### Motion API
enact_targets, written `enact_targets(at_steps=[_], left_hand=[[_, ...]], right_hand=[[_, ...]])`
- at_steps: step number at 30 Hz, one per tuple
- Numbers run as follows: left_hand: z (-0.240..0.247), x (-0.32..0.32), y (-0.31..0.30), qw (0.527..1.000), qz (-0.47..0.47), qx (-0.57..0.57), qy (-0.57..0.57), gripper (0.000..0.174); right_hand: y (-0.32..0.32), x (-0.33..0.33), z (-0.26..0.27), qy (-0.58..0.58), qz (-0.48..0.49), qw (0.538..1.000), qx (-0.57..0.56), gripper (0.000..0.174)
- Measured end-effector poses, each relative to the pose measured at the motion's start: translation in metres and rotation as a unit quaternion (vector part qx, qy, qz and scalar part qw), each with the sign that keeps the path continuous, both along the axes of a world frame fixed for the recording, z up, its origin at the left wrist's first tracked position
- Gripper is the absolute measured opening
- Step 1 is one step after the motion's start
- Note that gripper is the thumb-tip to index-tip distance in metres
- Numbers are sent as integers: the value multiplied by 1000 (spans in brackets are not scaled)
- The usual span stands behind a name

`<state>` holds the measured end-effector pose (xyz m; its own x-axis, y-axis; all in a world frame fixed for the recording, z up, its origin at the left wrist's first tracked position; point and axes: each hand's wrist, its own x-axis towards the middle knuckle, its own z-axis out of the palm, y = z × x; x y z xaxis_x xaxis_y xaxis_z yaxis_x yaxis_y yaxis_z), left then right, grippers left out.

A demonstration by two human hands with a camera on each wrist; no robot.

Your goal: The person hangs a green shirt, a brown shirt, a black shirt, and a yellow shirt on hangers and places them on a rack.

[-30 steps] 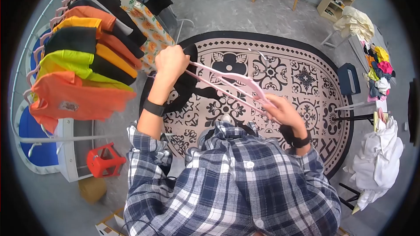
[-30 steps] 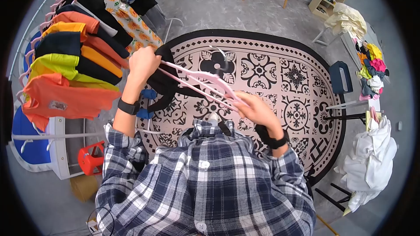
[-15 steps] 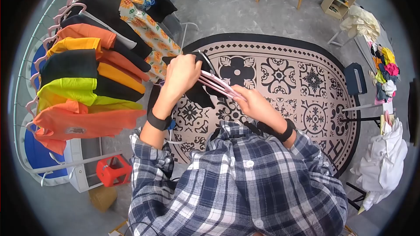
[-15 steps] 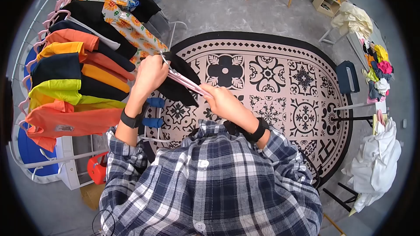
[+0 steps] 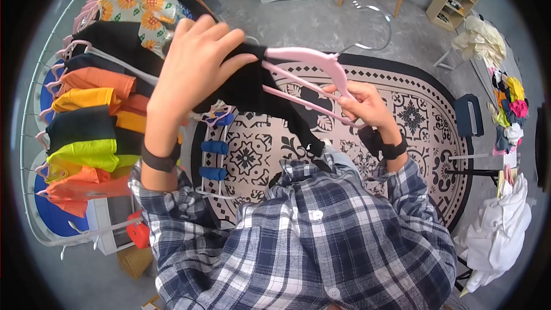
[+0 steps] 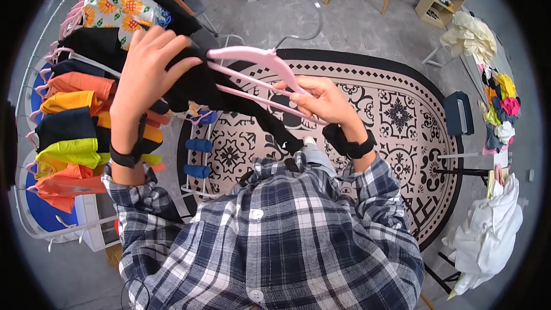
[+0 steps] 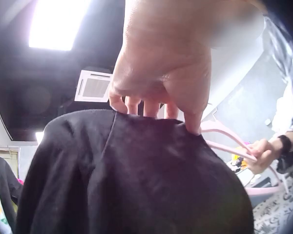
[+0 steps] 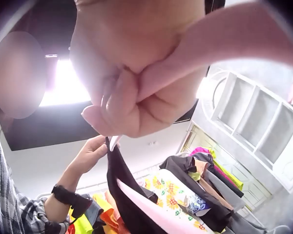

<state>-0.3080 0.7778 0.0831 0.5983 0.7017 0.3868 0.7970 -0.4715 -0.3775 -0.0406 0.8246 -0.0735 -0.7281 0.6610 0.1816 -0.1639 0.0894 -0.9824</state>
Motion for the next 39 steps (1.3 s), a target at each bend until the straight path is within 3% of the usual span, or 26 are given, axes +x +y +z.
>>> enact_targets(at_steps=[2, 4, 5, 6, 8, 9, 10, 12, 14, 17, 20, 22, 24, 28, 29, 31, 33, 34, 36, 38, 39], left_hand=[[7, 4, 20, 997, -21, -56, -39, 26], [15, 9, 40, 998, -19, -37, -54, 27], [22, 13, 45, 997, 16, -27, -72, 28], [30, 14, 50, 995, 25, -15, -90, 28], [45, 15, 59, 991, 33, 15, -127, 27], [54, 12, 61, 989, 76, 15, -129, 24], [60, 11, 64, 984, 71, 14, -160, 26], [69, 15, 67, 978, 87, 29, -187, 25], [81, 20, 69, 974, 106, 24, -199, 23], [88, 28, 71, 972, 118, 35, -202, 23], [90, 36, 69, 971, 136, 41, -193, 23], [89, 36, 64, 966, 163, 34, -199, 24], [91, 30, 59, 957, 204, 30, -203, 23], [93, 6, 48, 928, 264, 66, -253, 20], [93, 0, 43, 929, 264, 68, -251, 20], [94, -21, 31, 920, 303, 49, -245, 20], [92, -38, 17, 911, 335, 52, -234, 19], [90, -55, 11, 905, 354, 46, -229, 18], [78, -80, 7, 894, 372, 56, -244, 19], [68, -89, 3, 867, 407, 13, -288, 18], [58, -87, 4, 871, 385, 8, -305, 18]], right_hand=[[25, 16, -1, -13, 11, 1000, 6, 29], [62, 32, -12, 39, -52, 993, 100, 31], [85, 46, -19, -12, -79, 994, 79, 35], [100, 55, -32, 112, -76, 991, 18, 38], [127, 76, -80, 191, -156, 960, -134, 37], [146, 82, -112, 143, -181, 953, -196, 32], [143, 73, -122, 50, -193, 975, -93, 30], [130, 23, -93, 60, -86, 981, -164, 34], [141, -34, -64, 95, -33, 995, 1, 41], [150, -108, -20, 90, -13, 986, 137, 43], [152, -153, -19, 50, 24, 986, 156, 27], [149, -143, -6, 46, 37, 967, 249, 27], [170, -150, -48, -29, -19, 928, 372, 27], [206, -122, -107, -233, -48, 885, 401, 31], [216, -110, -114, -262, -57, 887, 376, 33], [238, -89, -143, -237, -188, 877, 372, 30], [271, -65, -151, -311, -185, 889, 281, 29], [284, -55, -155, -300, -232, 885, 269, 30], [317, -34, -161, -250, -213, 911, 250, 30], [343, -26, -154, -275, -211, 928, 135, 29], [344, -24, -145, -223, -225, 941, 123, 22]])
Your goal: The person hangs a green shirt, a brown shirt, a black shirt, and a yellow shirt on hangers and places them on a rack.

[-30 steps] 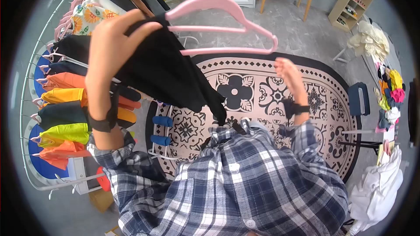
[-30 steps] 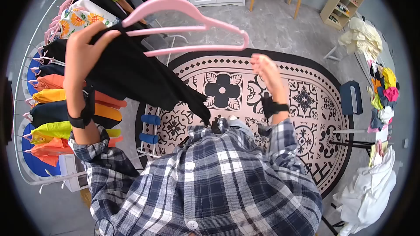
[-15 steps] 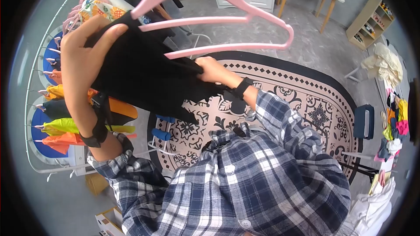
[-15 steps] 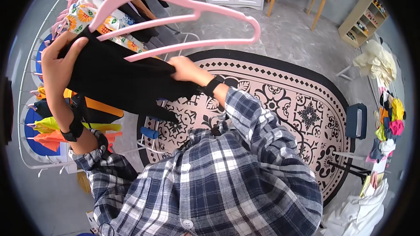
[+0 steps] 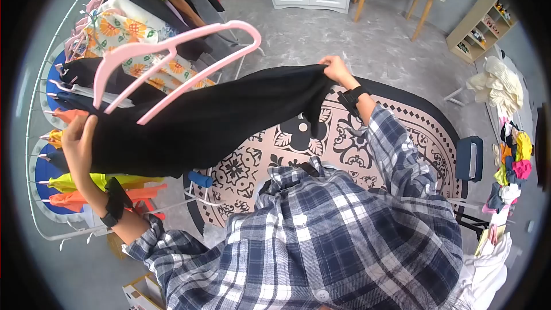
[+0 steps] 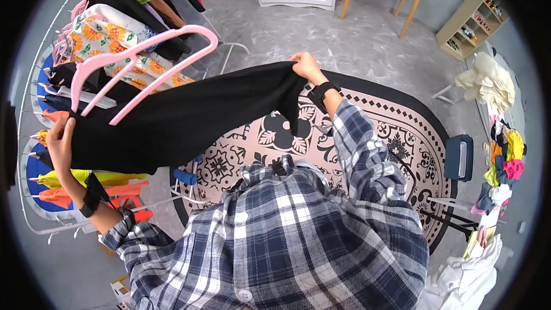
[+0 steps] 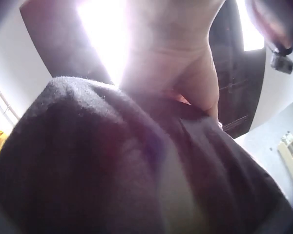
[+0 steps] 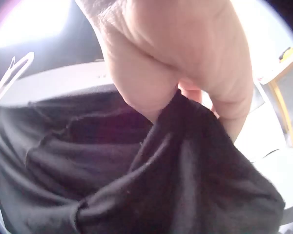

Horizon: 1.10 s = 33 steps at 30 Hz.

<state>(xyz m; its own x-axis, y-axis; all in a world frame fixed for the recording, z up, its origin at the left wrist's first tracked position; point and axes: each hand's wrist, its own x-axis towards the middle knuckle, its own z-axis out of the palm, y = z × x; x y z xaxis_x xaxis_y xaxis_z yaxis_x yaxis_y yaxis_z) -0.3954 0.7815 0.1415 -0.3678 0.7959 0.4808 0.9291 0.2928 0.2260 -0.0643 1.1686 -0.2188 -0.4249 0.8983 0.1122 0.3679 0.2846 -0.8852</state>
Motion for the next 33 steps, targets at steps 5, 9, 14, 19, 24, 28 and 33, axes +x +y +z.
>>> enact_targets(at_steps=[5, 9, 14, 19, 24, 28, 33], left_hand=[[-49, 39, 38, 993, -51, -15, -109, 17], [-86, 65, 83, 993, -95, 11, -68, 16], [-124, 60, 140, 996, -69, 54, 10, 20], [-154, 45, 205, 991, -114, 66, 13, 27], [-164, -6, 256, 982, -167, 47, -80, 24], [-142, -47, 270, 981, -168, -3, -93, 23], [-129, -63, 297, 977, -192, -32, -89, 21]], right_hand=[[13, -13, 75, 103, 87, 977, -164, 12], [19, -31, 107, 115, 89, 977, -158, 13], [31, -55, 141, 36, 54, 998, -2, 19], [59, -94, 164, 45, 102, 985, 133, 21], [116, -117, 178, 179, 14, 956, 233, 25], [165, -122, 183, 161, -91, 962, 202, 27], [178, -153, 189, 125, -87, 949, 275, 26]])
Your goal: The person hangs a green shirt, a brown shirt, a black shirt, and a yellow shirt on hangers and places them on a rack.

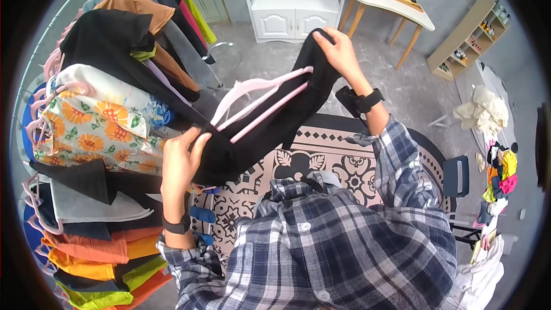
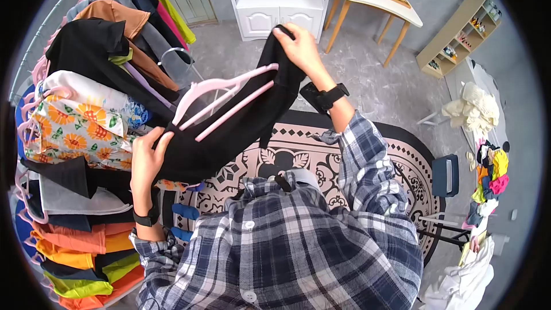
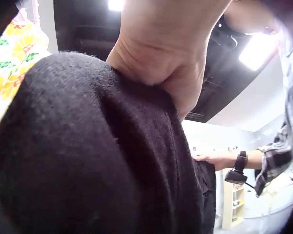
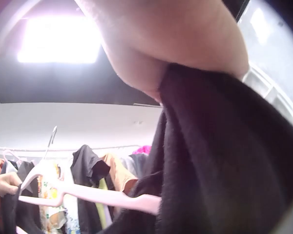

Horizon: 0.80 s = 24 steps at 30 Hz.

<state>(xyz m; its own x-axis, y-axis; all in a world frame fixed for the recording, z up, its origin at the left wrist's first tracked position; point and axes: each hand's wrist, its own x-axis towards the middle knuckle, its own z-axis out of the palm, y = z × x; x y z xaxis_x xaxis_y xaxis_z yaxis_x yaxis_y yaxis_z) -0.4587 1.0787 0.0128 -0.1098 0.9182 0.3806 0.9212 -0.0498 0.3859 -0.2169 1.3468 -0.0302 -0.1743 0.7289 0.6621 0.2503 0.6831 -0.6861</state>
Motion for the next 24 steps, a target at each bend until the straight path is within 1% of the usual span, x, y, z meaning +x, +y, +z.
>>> enact_targets(at_steps=[2, 4, 5, 6, 8, 10, 11, 12, 14, 16, 17, 18, 20, 21, 22, 24], left_hand=[[-4, -1, 19, 998, 20, 53, 15, 18], [-9, -2, 39, 992, 51, 97, -57, 16], [-15, -7, 48, 989, 72, 103, -72, 16], [-21, -11, 57, 989, 73, 106, -70, 16], [-29, -15, 74, 974, 109, 150, -127, 17], [-31, -13, 88, 968, 109, 179, -138, 15], [-29, -14, 95, 968, 114, 183, -125, 15], [-27, -14, 102, 969, 119, 187, -113, 15], [-26, -12, 117, 967, 127, 198, -97, 15], [-23, -9, 133, 960, 139, 232, -69, 14], [-22, -9, 144, 952, 135, 272, -44, 13], [-14, -7, 151, 950, 141, 274, -40, 13], [8, 1, 165, 978, 97, 174, -61, 13], [12, 3, 177, 988, 91, 124, -33, 14], [14, 7, 189, 990, 81, 101, -50, 15], [15, 10, 206, 989, 67, 126, -26, 15]], right_hand=[[-8, -21, 5, -34, 120, 992, -14, 23], [-36, -36, 9, -72, 176, 981, 30, 19], [-43, -39, 7, -85, 188, 978, 19, 18], [-44, -41, 1, -91, 178, 979, 27, 21], [-45, -40, -7, -83, 177, 980, -41, 25], [-32, -39, -35, -84, 187, 979, 25, 30], [-27, -35, -45, -132, 183, 974, 6, 33], [-18, -32, -57, -136, 183, 973, 26, 31], [-1, -18, -70, -169, 195, 966, 32, 30], [17, -3, -74, -195, 210, 958, 30, 22], [25, 7, -77, -251, 218, 943, 32, 20], [35, 15, -80, -303, 224, 926, 34, 18], [67, 27, -90, -359, 239, 902, 30, 16], [87, 31, -84, -339, 236, 910, 32, 15], [106, 36, -76, -372, 219, 902, 29, 16], [130, 36, -66, -384, 241, 890, 39, 22]])
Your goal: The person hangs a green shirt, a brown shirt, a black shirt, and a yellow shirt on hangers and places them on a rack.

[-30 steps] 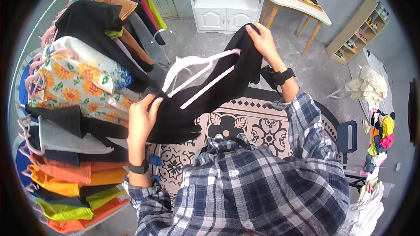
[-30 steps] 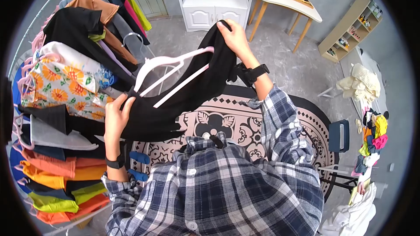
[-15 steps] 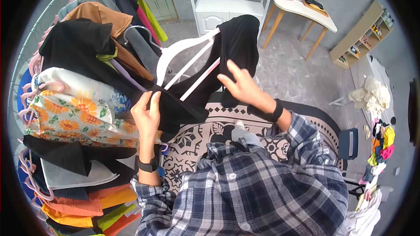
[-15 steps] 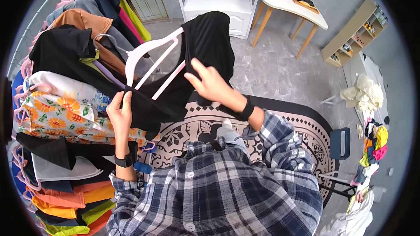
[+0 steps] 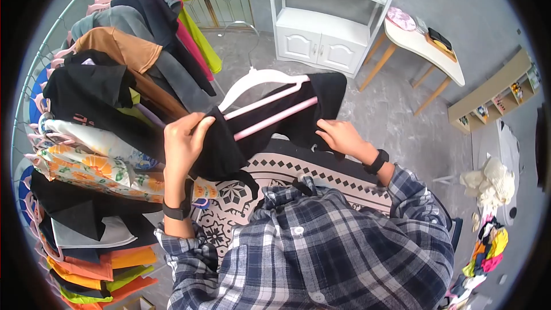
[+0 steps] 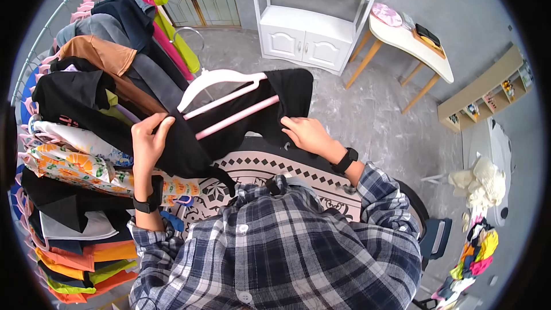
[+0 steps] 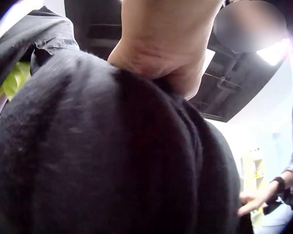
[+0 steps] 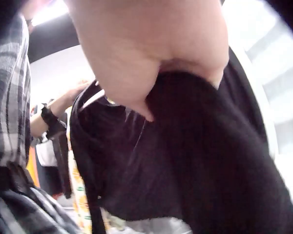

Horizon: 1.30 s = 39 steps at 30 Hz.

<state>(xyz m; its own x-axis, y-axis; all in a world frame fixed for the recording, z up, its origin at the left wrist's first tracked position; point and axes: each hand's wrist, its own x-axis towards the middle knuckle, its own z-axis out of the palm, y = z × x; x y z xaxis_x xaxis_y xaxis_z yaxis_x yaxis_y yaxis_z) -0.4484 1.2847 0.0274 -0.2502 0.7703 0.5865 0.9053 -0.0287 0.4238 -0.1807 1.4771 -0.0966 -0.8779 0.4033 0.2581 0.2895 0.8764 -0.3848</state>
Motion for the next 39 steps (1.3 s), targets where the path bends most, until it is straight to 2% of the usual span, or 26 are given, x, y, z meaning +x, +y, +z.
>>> enact_targets(at_steps=[2, 3, 4, 5, 6, 7, 8, 9, 10, 12, 14, 15, 16, 17, 18, 20, 21, 23, 25, 28, 30, 32, 35, 36, 38, 39], left_hand=[[7, -1, 14, 1000, 5, 16, -3, 15], [8, 0, 21, 1000, 12, 9, 0, 15], [10, 5, 32, 1000, 18, 9, 1, 15], [12, 13, 60, 1000, -3, 17, 11, 15], [14, 28, 94, 999, -25, 25, 21, 15], [17, 50, 135, 998, -45, 42, 19, 14], [18, 74, 181, 996, -61, 57, 33, 14], [18, 102, 233, 992, -81, 76, 50, 15], [18, 135, 289, 988, -101, 96, 67, 15], [23, 218, 408, 988, -122, 75, 57, 16], [15, 312, 539, 980, -171, 100, 24, 15], [8, 365, 603, 978, -196, 71, -30, 14], [-4, 422, 670, 973, -219, 66, -40, 14], [-18, 479, 736, 969, -237, 51, -54, 15], [-32, 540, 798, 960, -272, 56, -42, 16], [-69, 652, 918, 950, -310, 27, -32, 14], [-84, 706, 970, 942, -332, 30, -40, 15], [-113, 795, 1066, 934, -348, 73, -29, 15], [-119, 864, 1147, 922, -370, 107, -41, 21], [-103, 917, 1228, 895, -416, 153, -42, 37], [-96, 921, 1241, 889, -431, 153, -38, 39], [-89, 919, 1257, 869, -477, 124, -48, 42], [-85, 920, 1292, 855, -500, 112, -77, 43], [-84, 919, 1309, 846, -518, 104, -69, 51], [-82, 930, 1331, 828, -531, 80, -165, 61], [-83, 932, 1348, 826, -538, 90, -140, 69]], right_hand=[[30, -6, 1, 6, 67, 996, -51, 33], [42, -1, 17, -24, 109, 989, -102, 52], [60, 13, 31, -61, 143, 983, -99, 61], [89, 34, 57, -93, 173, 978, -70, 52], [114, 59, 99, -130, 105, 972, -167, 38], [153, 91, 118, -37, 64, 988, -133, 28], [190, 131, 136, 63, -50, 985, -150, 22], [238, 173, 146, 158, -113, 981, 25, 20], [285, 215, 159, 218, -94, 958, 161, 21], [398, 306, 155, 203, -41, 973, 106, 24], [507, 408, 140, 108, -86, 989, -59, 28], [578, 468, 128, -26, -152, 980, -127, 34], [607, 522, 100, 204, -108, 973, 9, 21], [647, 585, 85, 219, -139, 966, 20, 19], [697, 657, 61, 184, -164, 969, -1, 18], [750, 770, 31, 253, -252, 934, -17, 19], [783, 824, 21, 252, -291, 921, -50, 21], [844, 913, 11, 251, -346, 898, -106, 22], [898, 970, 19, 285, -371, 879, -89, 20], [949, 1019, 42, 319, -430, 844, -21, 18], [961, 1027, 60, 309, -467, 819, 129, 26], [971, 1041, 85, 286, -508, 797, 162, 26], [995, 1016, 128, 290, -492, 786, 238, 24], [1008, 1005, 139, 278, -485, 780, 279, 23], [1037, 974, 160, 279, -447, 798, 294, 21], [1053, 960, 169, 281, -421, 807, 303, 20]])
